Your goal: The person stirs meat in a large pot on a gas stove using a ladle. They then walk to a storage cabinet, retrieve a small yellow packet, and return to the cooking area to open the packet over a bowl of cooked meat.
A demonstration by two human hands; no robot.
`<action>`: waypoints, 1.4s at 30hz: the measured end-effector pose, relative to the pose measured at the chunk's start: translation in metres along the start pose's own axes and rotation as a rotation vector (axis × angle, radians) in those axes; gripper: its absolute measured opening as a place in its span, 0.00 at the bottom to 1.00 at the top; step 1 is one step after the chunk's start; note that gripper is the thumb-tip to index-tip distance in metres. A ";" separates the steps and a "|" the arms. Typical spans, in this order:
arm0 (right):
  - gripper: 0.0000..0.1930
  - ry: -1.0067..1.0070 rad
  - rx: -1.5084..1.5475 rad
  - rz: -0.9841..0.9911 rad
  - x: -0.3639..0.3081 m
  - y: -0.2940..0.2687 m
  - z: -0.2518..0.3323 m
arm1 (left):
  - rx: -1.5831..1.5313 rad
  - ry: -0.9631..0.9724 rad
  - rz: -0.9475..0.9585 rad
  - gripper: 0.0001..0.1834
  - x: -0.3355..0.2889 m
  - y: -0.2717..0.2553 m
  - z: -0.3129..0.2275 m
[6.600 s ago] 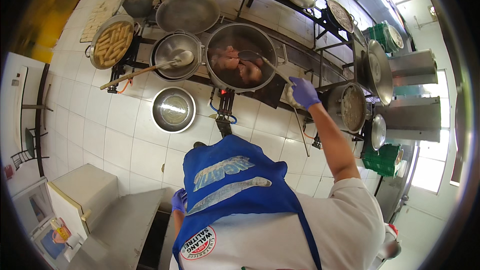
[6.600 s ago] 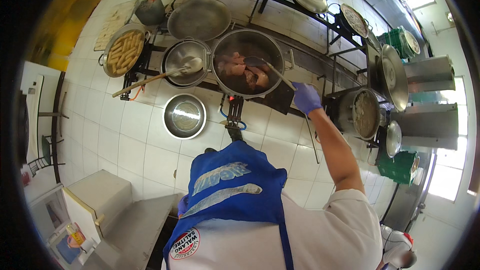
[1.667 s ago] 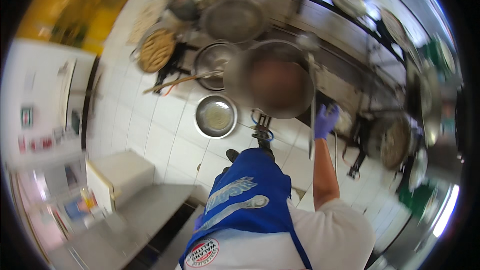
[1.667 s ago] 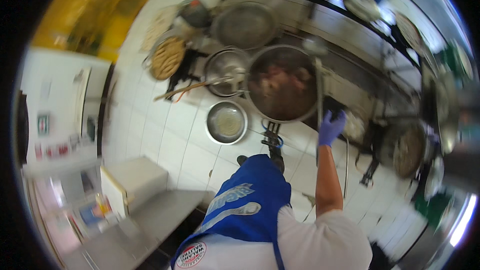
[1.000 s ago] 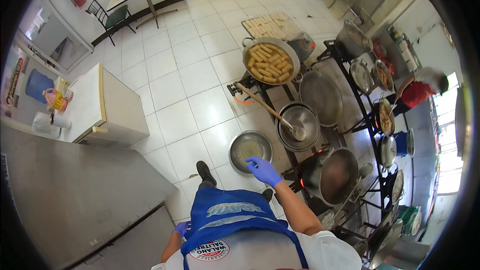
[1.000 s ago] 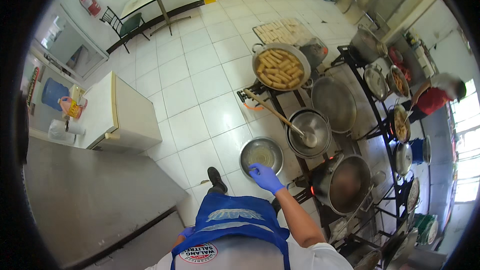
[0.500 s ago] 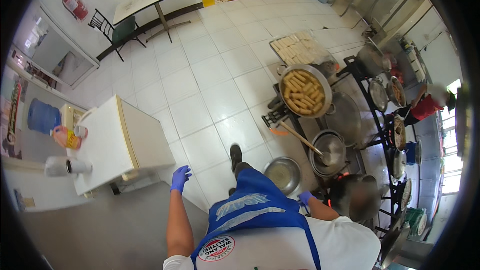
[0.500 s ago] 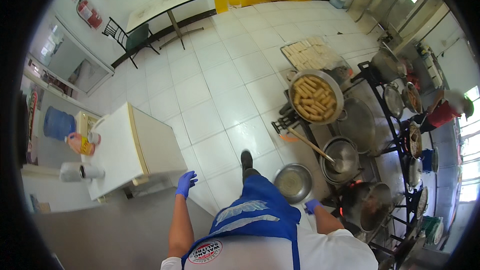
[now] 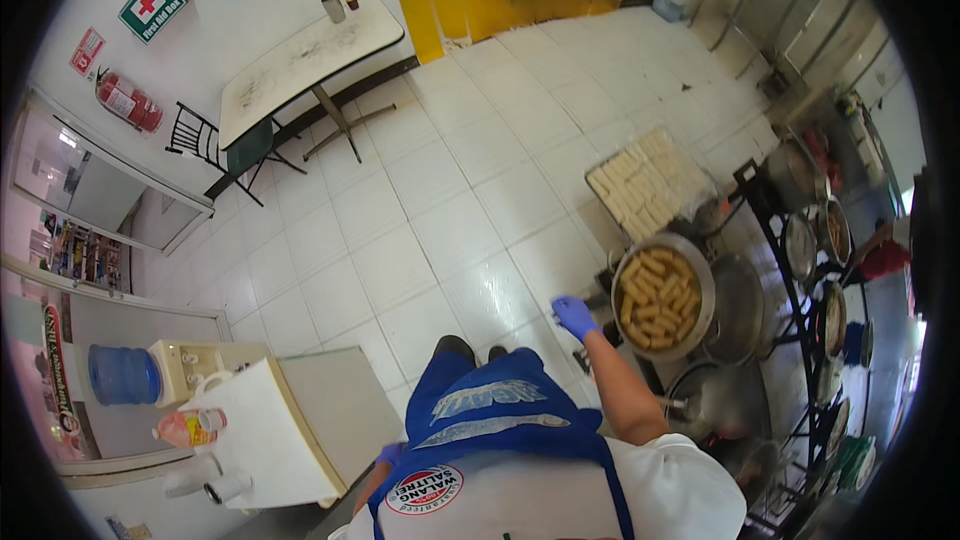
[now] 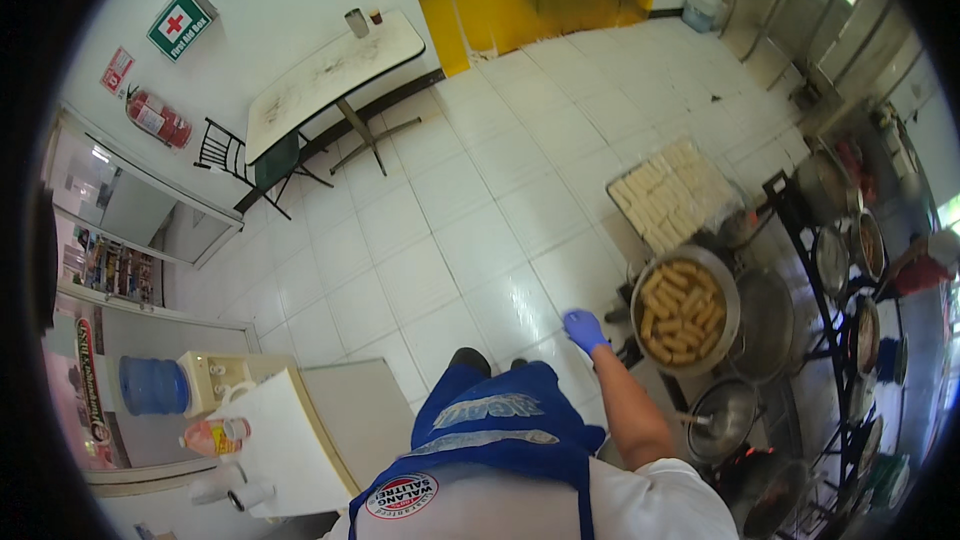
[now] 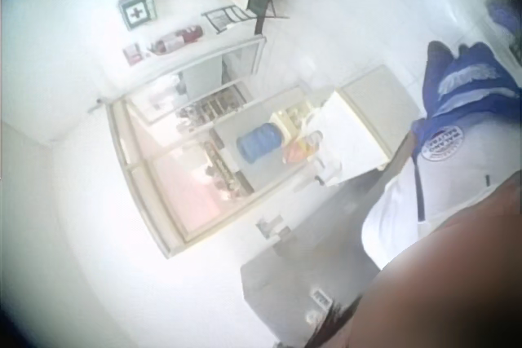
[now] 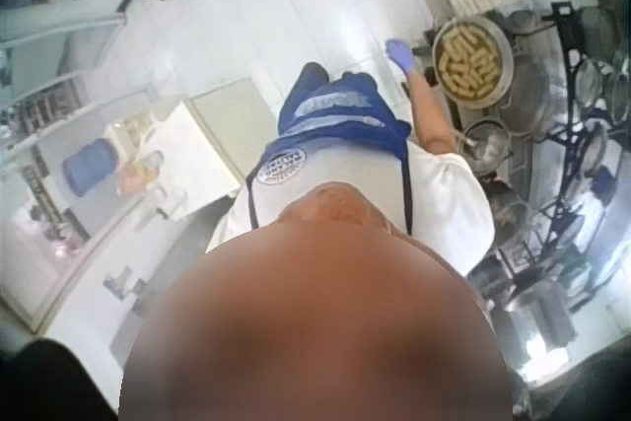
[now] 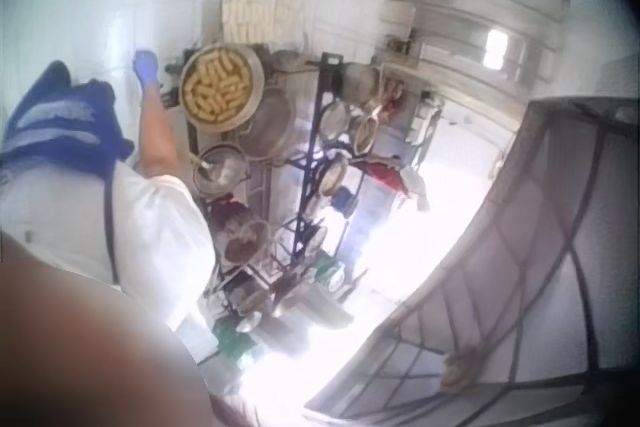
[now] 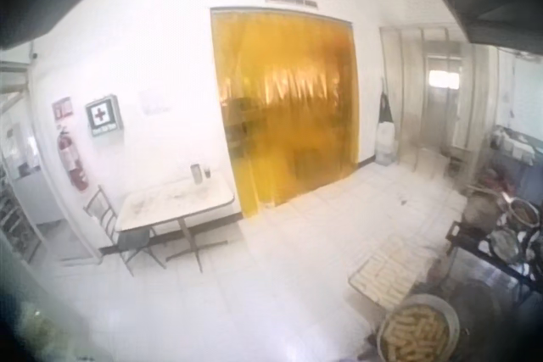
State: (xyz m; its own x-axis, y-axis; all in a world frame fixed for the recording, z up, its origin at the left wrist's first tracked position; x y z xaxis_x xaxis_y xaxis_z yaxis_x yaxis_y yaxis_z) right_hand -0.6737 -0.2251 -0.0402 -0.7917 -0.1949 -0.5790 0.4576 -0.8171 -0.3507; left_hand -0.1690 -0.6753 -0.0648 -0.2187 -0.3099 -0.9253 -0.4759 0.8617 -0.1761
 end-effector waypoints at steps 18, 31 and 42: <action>0.18 0.089 -1.269 0.411 0.372 -0.107 0.060 | 0.314 0.720 0.144 0.18 0.319 0.227 -0.939; 0.49 0.411 -0.445 -0.272 0.768 -0.303 0.447 | 0.518 1.568 -0.036 0.32 0.205 0.499 -1.529; 0.38 -1.113 -0.828 -0.852 1.068 -0.392 1.296 | 0.643 1.895 -0.144 0.39 0.150 0.642 -1.919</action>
State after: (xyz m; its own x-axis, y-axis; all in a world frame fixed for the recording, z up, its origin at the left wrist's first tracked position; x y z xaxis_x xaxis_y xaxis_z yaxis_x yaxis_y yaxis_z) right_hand -2.2235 -0.8161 0.4329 -0.6324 -0.4384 0.6386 -0.4525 -0.4600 -0.7639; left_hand -2.1424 -0.9395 0.3280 -0.8711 0.0432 0.4892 -0.3455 0.6540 -0.6730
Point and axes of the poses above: each hand's wrist, its own x-axis towards the middle knuckle, its own y-axis out of the palm, z = x × y, the point moved 7 cm from there along x, towards the middle knuckle, and after that the axes turned 7 degrees about -x, right-handed, at the moved point
